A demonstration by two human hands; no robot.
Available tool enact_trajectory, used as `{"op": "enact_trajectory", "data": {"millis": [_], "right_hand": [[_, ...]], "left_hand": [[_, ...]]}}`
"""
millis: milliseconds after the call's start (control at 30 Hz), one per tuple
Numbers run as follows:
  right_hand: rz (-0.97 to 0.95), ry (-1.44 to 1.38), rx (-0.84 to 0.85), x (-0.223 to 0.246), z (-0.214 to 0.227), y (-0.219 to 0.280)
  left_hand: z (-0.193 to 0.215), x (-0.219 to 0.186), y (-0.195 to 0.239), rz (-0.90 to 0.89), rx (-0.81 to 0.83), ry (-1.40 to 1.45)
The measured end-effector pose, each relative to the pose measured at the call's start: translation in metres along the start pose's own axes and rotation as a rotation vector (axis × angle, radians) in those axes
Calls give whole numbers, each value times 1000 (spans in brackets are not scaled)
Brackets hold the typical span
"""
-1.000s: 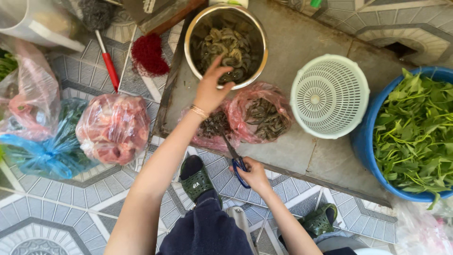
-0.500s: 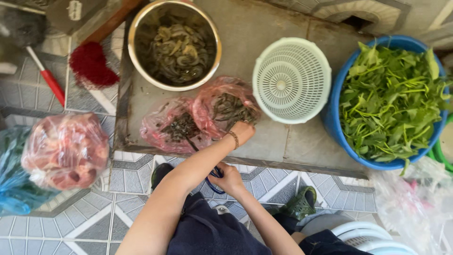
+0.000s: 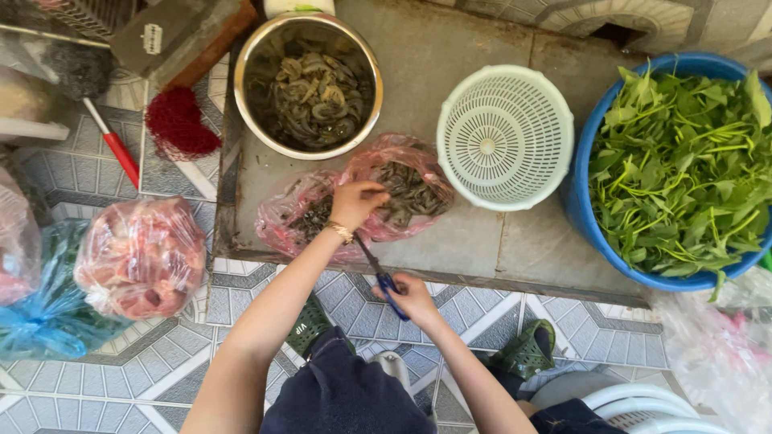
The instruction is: The person uses scissors to trim the heads and tails of raw shrimp one by one, placing the trimmed shrimp into a metal bowl. The task is performed continuously over a plastic bag on a tiled floor.
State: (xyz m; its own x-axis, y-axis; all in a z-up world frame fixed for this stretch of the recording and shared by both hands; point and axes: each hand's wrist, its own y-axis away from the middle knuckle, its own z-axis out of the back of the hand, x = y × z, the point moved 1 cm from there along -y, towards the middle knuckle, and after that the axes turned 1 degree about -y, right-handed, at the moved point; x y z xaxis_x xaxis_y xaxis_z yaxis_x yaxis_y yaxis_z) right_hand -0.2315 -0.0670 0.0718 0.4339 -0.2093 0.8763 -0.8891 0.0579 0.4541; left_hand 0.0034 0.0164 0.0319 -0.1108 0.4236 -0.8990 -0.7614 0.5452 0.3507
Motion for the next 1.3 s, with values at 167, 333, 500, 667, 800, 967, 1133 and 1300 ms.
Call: {"op": "enact_trajectory", "data": {"millis": [167, 333, 500, 667, 800, 967, 1133, 1300], "right_hand": [[-308, -81, 48, 12, 19, 12], [-244, -241, 218, 37, 12, 14], [-263, -420, 171, 46, -5, 16], [-205, -356, 228, 64, -1, 13], [-177, -215, 303, 76, 1, 9], [-212, -41, 329, 75, -18, 5], [-147, 82, 315, 63, -34, 0], [-68, 206, 258, 58, -40, -10]], "left_hand": [[62, 33, 34, 334, -105, 765], [83, 55, 61, 273, -87, 773], [80, 31, 43, 137, -48, 779], [107, -3, 44, 92, -65, 785], [130, 0, 83, 78, -100, 765], [143, 20, 118, -82, -159, 609], [140, 29, 136, -140, -185, 554], [138, 14, 149, -145, -233, 290]]}}
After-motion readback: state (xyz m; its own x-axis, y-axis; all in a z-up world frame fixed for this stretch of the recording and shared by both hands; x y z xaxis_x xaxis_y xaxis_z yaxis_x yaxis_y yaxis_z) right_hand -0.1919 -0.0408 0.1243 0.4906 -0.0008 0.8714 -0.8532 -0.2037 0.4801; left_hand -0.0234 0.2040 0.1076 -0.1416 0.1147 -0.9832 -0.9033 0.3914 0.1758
